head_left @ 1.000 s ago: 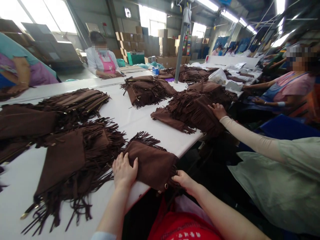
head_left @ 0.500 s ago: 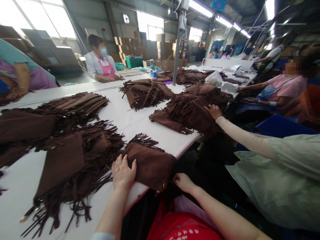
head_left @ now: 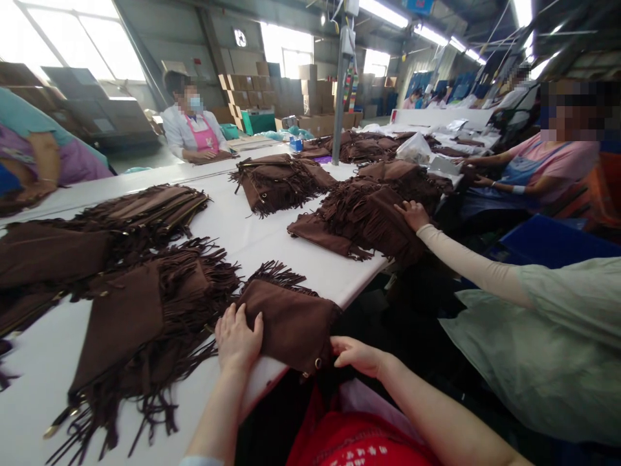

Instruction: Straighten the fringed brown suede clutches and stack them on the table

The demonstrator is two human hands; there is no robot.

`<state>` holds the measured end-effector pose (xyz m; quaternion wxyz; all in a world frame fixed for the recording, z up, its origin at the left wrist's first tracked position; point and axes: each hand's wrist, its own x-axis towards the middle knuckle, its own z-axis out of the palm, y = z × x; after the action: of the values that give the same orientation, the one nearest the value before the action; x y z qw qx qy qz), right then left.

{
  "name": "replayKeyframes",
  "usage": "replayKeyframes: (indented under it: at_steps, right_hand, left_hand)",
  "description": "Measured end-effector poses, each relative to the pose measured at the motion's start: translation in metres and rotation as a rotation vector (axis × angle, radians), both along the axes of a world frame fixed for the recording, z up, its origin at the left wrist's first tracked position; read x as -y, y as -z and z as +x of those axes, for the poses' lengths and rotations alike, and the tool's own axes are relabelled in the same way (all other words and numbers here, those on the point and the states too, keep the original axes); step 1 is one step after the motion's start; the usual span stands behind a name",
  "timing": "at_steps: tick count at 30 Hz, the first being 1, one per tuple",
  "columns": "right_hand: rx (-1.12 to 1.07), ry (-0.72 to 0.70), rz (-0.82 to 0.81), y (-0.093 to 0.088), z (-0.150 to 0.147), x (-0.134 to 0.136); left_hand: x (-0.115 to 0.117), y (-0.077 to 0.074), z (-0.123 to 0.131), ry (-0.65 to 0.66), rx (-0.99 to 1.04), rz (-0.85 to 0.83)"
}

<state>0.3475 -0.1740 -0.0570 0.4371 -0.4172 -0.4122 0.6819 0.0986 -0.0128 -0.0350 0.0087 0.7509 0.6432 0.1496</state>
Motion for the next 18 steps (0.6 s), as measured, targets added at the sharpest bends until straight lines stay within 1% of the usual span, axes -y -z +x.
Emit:
replayKeyframes:
  at_steps: [1, 3, 5, 8, 10, 12, 14, 16, 18]
  right_hand:
    - [-0.012, -0.015, -0.055, -0.003, -0.003, 0.0]
    - [0.075, 0.015, -0.156, -0.001, -0.009, 0.001]
    - [0.184, 0.061, -0.219, 0.01, -0.013, 0.002]
    - [0.321, 0.087, -0.288, 0.033, -0.014, 0.006]
    - [0.459, 0.12, -0.32, 0.046, -0.01, 0.008]
    - [0.607, 0.168, -0.329, 0.056, 0.001, 0.007]
    - [0.701, 0.216, -0.327, 0.06, 0.015, 0.002]
    - [0.744, 0.281, -0.317, 0.057, 0.029, -0.007]
    - [0.729, 0.424, -0.206, 0.049, 0.035, -0.016]
  left_hand:
    - [0.0, 0.0, 0.0, 0.001, -0.001, -0.001]
    - [0.0, 0.0, 0.0, 0.004, -0.002, -0.001]
    - [0.0, 0.0, 0.0, 0.001, -0.007, -0.006]
    - [0.001, -0.002, 0.001, -0.002, -0.013, -0.006]
    - [0.002, -0.003, 0.001, 0.001, -0.014, 0.001]
    - [0.001, -0.003, 0.001, 0.002, -0.013, 0.005]
    - [0.0, -0.002, 0.001, -0.002, -0.01, 0.003]
    - [-0.001, 0.0, 0.0, -0.008, -0.005, 0.003]
    - [-0.001, 0.001, -0.003, -0.013, -0.006, -0.001]
